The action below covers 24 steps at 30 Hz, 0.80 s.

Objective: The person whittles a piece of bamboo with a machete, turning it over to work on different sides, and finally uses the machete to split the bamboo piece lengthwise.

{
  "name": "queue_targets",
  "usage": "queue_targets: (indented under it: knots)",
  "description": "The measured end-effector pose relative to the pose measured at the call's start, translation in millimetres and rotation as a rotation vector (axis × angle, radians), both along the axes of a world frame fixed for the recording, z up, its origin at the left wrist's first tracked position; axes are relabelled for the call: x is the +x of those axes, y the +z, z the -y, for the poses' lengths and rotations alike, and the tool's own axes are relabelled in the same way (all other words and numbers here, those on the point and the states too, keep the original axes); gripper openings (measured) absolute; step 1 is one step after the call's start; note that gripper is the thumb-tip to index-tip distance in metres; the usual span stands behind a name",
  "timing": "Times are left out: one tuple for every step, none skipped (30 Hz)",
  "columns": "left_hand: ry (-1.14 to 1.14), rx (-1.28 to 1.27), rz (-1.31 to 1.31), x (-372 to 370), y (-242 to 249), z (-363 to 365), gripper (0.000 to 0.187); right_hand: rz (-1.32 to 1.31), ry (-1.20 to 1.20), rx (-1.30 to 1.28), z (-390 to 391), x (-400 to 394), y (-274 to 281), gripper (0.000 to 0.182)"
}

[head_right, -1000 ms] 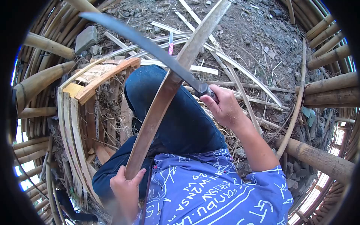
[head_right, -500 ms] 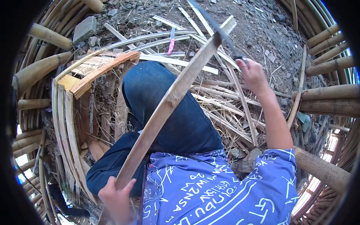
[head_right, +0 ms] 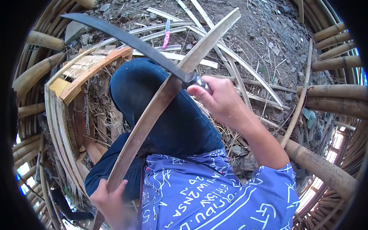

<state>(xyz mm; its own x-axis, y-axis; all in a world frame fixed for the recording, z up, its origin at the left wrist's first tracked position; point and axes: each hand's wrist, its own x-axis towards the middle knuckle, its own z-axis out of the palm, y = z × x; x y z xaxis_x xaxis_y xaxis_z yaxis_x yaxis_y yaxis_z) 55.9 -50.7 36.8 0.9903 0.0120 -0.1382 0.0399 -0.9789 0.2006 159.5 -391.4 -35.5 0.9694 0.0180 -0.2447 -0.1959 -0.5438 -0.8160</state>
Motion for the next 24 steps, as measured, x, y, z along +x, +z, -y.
queue_targets:
  knots:
    - [-0.008,0.016,-0.015,0.1,1.9,0.0,0.053,0.021,0.007,-0.027,1.5,2.2,-2.9,0.050]
    - [-0.021,0.031,-0.025,0.0,3.9,-0.5,0.053,0.049,-0.030,-0.047,4.6,3.1,-10.0,0.050]
    - [-0.017,0.029,-0.026,-0.9,5.7,-1.2,0.053,0.055,-0.063,-0.058,9.6,4.9,-15.6,0.051]
    - [-0.001,0.006,-0.021,-1.4,7.9,-1.4,0.050,0.062,-0.097,-0.070,17.4,7.5,-21.4,0.052]
    - [0.013,-0.016,-0.017,-1.4,11.5,-1.5,0.048,0.058,-0.129,-0.110,32.7,10.9,-31.7,0.053]
    - [0.014,-0.018,-0.014,1.2,18.7,-1.4,0.048,0.059,-0.161,-0.150,50.7,15.7,-41.9,0.054]
    - [-0.049,0.025,-0.021,4.8,27.9,-1.1,0.043,0.068,-0.213,-0.180,65.3,20.9,-49.2,0.055]
    - [-0.112,0.068,-0.032,6.2,32.5,-1.0,0.041,0.074,-0.263,-0.210,76.4,23.2,-52.2,0.055]
    - [-0.109,0.066,-0.031,5.8,29.7,-0.3,0.041,0.022,-0.316,-0.188,83.6,23.5,-48.7,0.055]
    - [-0.064,0.062,-0.030,4.5,24.1,1.4,0.043,0.024,-0.311,-0.190,81.4,24.1,-42.5,0.055]
    - [-0.023,0.059,-0.027,3.6,18.7,3.1,0.047,0.025,-0.341,-0.132,76.3,21.1,-33.9,0.055]
    - [-0.029,0.058,-0.028,3.4,15.3,3.6,0.047,0.022,-0.377,-0.074,70.1,14.3,-26.6,0.056]
    - [0.031,0.003,-0.047,3.8,11.7,3.7,0.046,0.019,-0.382,0.012,60.4,7.0,-21.6,0.057]
    - [0.090,-0.051,-0.068,3.5,8.5,3.6,0.045,-0.010,-0.388,0.117,44.5,-0.7,-12.7,0.058]
    - [0.059,-0.046,-0.107,2.1,5.3,-2.4,0.044,-0.034,-0.353,0.174,31.8,-9.3,-8.2,0.058]
    - [0.051,-0.044,-0.106,3.1,2.1,-3.3,0.044,-0.052,-0.310,0.183,18.3,-17.6,-3.8,0.057]
    - [0.036,-0.027,-0.066,3.6,-0.2,-4.1,0.048,-0.031,-0.211,0.150,8.9,-21.8,-3.4,0.054]
    - [0.020,-0.009,-0.028,3.7,-0.6,-5.2,0.052,-0.061,-0.161,0.184,-0.9,-22.3,-2.4,0.052]
    - [0.006,-0.004,-0.030,3.5,2.2,-6.2,0.052,-0.003,-0.087,0.068,2.2,-18.7,-7.0,0.051]
    - [0.002,-0.012,-0.026,2.9,6.5,-7.1,0.052,0.054,-0.011,-0.051,6.7,-12.6,-12.9,0.050]
    - [0.010,-0.021,-0.020,0.4,9.8,-7.8,0.052,0.062,-0.027,0.003,7.6,-10.4,-16.4,0.050]
    - [0.020,-0.018,-0.016,-2.8,11.2,-8.4,0.052,0.065,-0.017,0.007,8.5,-7.6,-19.3,0.050]
    - [0.038,-0.035,-0.033,-5.4,12.6,-10.4,0.049,0.064,-0.053,-0.018,10.0,-6.1,-22.5,0.052]
    - [0.052,-0.056,-0.046,-7.6,13.2,-12.2,0.048,0.066,-0.091,-0.045,14.0,-3.7,-26.5,0.054]
